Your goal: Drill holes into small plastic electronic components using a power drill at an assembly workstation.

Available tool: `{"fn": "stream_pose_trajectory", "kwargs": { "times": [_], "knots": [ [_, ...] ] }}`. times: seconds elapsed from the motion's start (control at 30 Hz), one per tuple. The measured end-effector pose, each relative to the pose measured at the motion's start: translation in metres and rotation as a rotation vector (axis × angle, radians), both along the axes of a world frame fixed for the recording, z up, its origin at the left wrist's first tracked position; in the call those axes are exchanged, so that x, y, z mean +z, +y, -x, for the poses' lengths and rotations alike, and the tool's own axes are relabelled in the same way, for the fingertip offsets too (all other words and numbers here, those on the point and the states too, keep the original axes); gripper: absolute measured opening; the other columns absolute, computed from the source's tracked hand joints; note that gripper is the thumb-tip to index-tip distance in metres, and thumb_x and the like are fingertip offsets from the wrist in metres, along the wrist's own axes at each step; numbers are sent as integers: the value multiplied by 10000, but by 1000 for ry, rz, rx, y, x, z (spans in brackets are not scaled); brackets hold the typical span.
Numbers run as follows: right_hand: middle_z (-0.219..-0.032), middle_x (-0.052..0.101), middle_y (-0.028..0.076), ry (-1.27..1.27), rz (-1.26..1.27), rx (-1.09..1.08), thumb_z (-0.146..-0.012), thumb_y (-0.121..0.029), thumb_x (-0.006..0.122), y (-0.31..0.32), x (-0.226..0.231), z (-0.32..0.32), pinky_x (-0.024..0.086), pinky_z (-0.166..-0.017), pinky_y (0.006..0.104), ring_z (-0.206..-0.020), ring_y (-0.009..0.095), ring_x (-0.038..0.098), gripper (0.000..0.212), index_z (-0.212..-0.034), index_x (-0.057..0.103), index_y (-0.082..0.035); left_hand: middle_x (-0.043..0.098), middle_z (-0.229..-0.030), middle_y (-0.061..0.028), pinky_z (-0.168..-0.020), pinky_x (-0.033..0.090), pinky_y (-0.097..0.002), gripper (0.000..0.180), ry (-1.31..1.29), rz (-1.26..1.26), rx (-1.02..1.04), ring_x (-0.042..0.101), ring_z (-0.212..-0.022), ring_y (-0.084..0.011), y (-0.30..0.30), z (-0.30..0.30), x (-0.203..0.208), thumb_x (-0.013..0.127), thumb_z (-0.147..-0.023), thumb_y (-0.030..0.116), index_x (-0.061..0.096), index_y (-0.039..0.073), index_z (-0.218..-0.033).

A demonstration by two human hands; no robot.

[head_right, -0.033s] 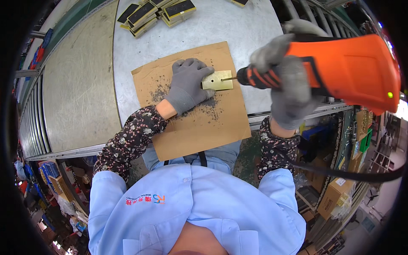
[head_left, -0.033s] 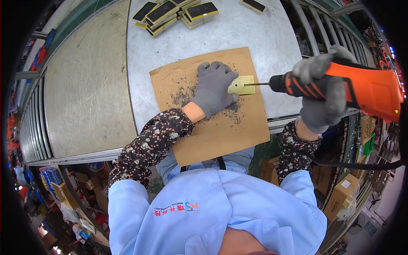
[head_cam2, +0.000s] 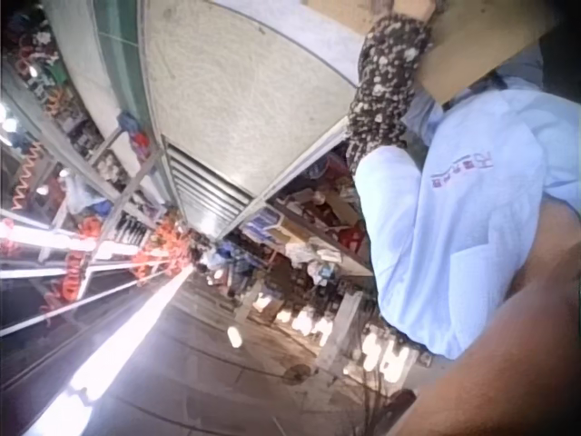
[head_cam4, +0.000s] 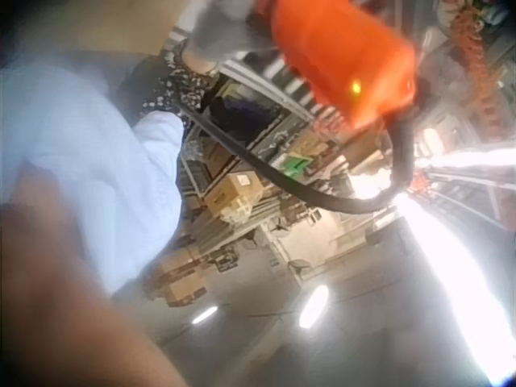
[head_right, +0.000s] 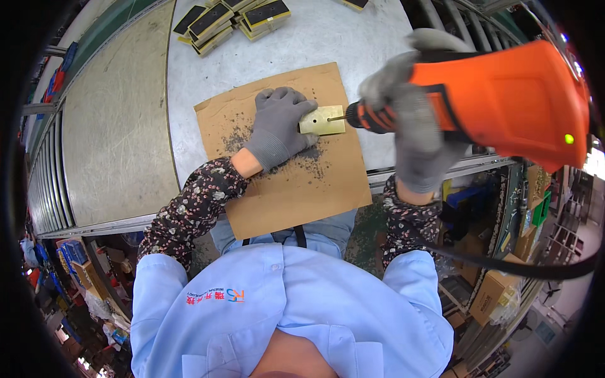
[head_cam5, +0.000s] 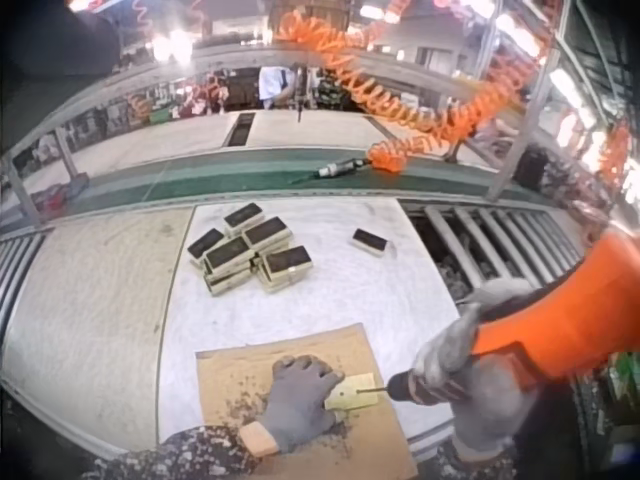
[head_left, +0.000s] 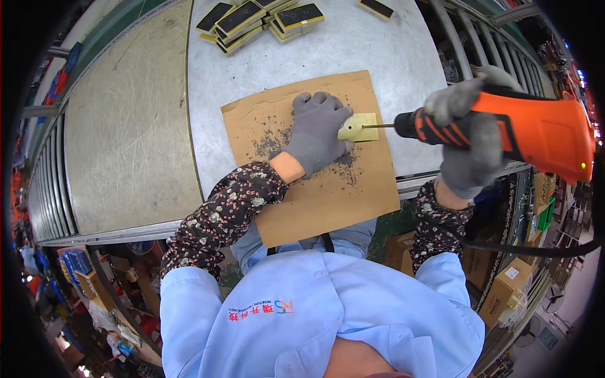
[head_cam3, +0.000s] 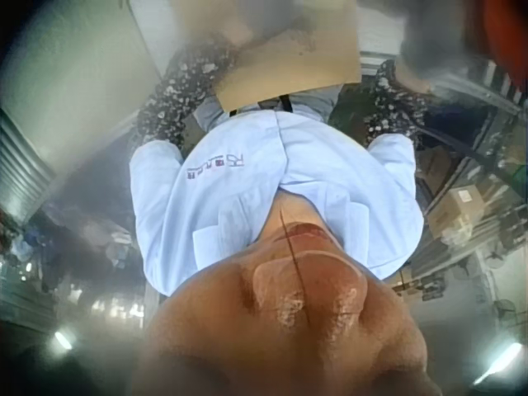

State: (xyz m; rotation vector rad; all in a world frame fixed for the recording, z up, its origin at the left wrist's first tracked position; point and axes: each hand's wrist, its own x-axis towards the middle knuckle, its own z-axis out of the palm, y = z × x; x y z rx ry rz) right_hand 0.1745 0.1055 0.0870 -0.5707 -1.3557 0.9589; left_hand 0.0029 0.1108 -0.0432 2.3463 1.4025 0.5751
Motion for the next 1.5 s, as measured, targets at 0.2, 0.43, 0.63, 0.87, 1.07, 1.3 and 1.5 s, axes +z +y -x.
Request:
{"fn": "stream_pose_trajectory", "kwargs": {
  "times": [0.2,0.43,0.63,0.87,1.07,1.3,1.5],
  "knots": [
    [-741,483,67,356,197,56,-760,-118,536,5,-11,23,426,-551,338,-591,141,476,392,-1109,405,4,568,-920,-18,-908,275,-408,455,13,6,-1,490,-959,-203,3,2,2,744,-532,296,616,148,-943],
    [-720,487,61,-34,24,-85,-751,-104,551,10,-5,25,422,-537,324,-583,137,482,331,-1053,444,-19,565,-896,-13,-915,267,-419,438,30,16,-10,487,-961,-199,5,0,3,743,-542,297,622,148,-936],
    [-714,489,67,-28,76,-126,-745,-99,550,4,-9,29,423,-548,329,-578,154,489,342,-1062,447,-19,567,-891,-9,-918,264,-419,420,16,-2,22,483,-961,-200,2,3,-1,743,-543,299,631,150,-919],
    [-737,475,64,-56,-17,-77,-747,-164,527,-4,3,18,416,-570,350,-601,171,482,429,-1125,410,0,570,-908,-12,-920,262,-414,421,108,34,14,483,-973,-203,2,2,2,735,-551,320,635,156,-926],
    [-756,475,62,15,-39,16,-763,-197,533,-5,8,27,415,-578,342,-609,160,477,456,-1158,406,-6,568,-922,-9,-912,271,-420,428,124,28,15,482,-979,-200,2,3,4,738,-553,335,630,163,-931],
    [-722,496,66,-37,7,-43,-762,-154,542,1,-7,35,437,-547,355,-574,174,498,419,-1132,419,1,570,-907,-8,-911,266,-413,432,77,42,4,485,-971,-198,2,3,1,739,-549,316,630,157,-935],
    [-727,501,74,-164,104,-203,-752,-107,554,4,-4,49,443,-550,345,-579,172,505,424,-1131,396,2,567,-897,-6,-912,263,-413,431,18,37,14,488,-964,-195,2,3,-2,734,-543,289,626,150,-937]
  ]
}}
